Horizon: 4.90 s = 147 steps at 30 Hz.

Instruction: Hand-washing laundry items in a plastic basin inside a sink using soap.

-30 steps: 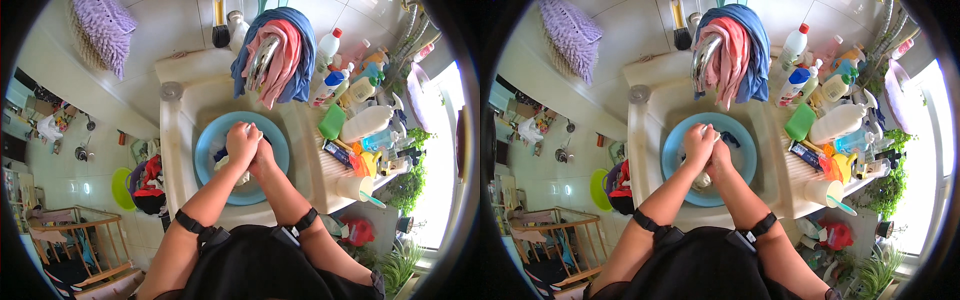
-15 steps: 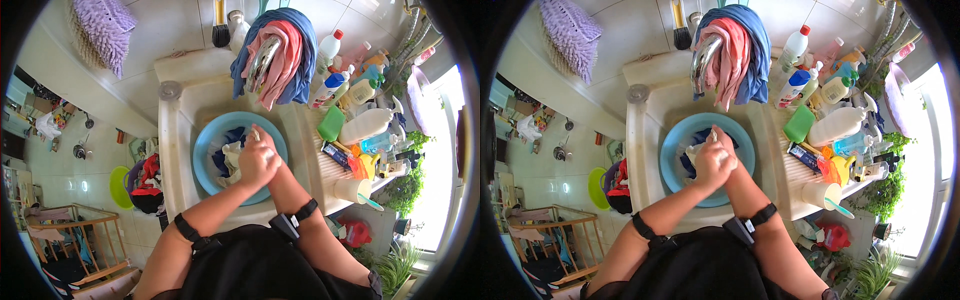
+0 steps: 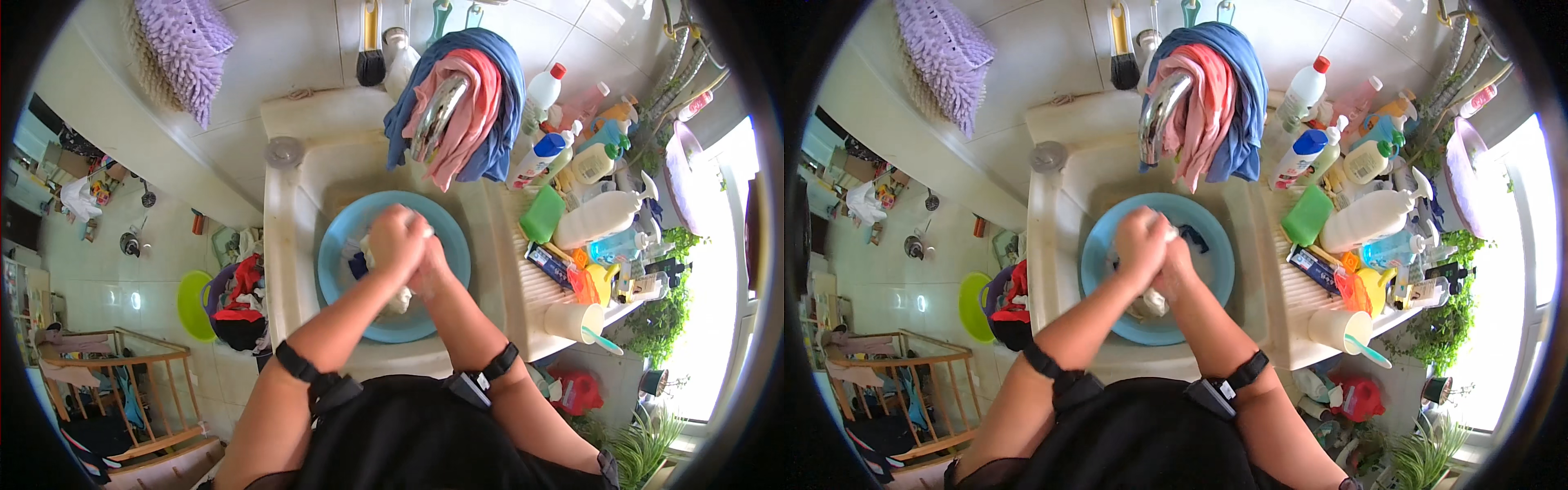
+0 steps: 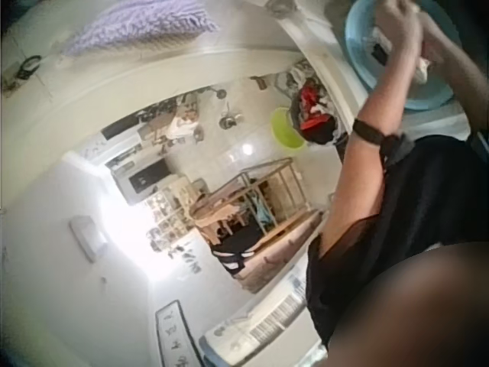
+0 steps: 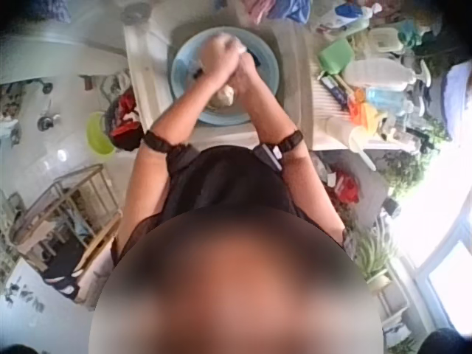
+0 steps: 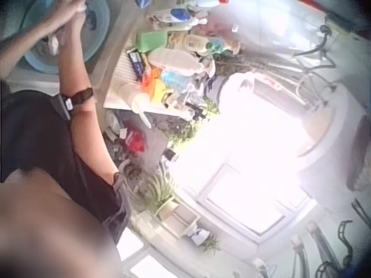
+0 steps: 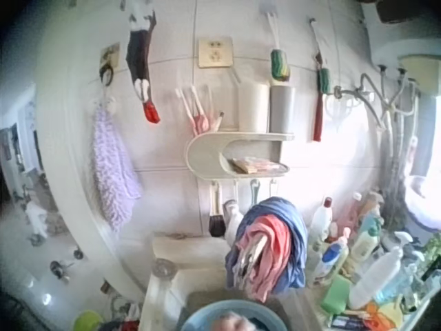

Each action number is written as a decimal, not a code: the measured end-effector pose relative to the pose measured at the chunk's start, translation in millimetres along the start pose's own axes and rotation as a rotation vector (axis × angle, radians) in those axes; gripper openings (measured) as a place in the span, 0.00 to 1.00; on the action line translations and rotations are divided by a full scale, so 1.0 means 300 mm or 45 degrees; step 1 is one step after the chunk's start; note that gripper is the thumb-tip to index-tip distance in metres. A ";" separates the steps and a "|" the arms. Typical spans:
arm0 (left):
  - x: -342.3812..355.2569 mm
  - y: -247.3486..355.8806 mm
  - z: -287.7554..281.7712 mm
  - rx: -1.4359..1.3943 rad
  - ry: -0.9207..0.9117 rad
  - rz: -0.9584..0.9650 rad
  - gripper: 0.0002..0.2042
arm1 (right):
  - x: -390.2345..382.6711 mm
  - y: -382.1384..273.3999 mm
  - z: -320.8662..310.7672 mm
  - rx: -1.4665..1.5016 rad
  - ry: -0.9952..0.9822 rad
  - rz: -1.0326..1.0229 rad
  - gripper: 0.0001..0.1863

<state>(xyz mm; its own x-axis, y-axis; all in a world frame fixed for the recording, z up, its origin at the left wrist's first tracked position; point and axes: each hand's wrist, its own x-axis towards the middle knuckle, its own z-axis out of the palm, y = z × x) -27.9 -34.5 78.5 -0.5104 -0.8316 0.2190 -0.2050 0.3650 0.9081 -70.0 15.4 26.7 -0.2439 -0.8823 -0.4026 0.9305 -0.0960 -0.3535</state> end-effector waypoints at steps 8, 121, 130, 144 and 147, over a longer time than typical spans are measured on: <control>0.045 -0.038 -0.081 0.049 -0.028 -0.206 0.10 | -0.076 -0.006 0.203 -0.311 0.418 0.063 0.14; 0.167 -0.149 -0.311 -0.174 -0.898 -0.290 0.17 | -0.187 -0.132 0.079 -1.016 0.068 0.225 0.25; -0.002 -0.281 -0.402 -0.174 -1.016 -0.365 0.20 | -0.175 -0.199 0.031 -0.084 -0.189 -0.303 0.25; -0.092 -0.013 -0.062 0.171 -0.160 0.211 0.11 | -0.065 0.054 0.061 0.157 0.108 -0.112 0.20; 0.056 -0.076 -0.103 0.180 -0.260 -0.395 0.21 | -0.088 0.077 0.129 -0.160 0.101 0.044 0.22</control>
<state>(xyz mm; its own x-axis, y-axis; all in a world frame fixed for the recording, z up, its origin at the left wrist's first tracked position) -5.8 -69.7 72.4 -0.5591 -0.8160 -0.1466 -0.4812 0.1753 0.8589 -31.5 18.6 61.9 -0.2381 -0.8444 -0.4799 0.8985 -0.0038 -0.4390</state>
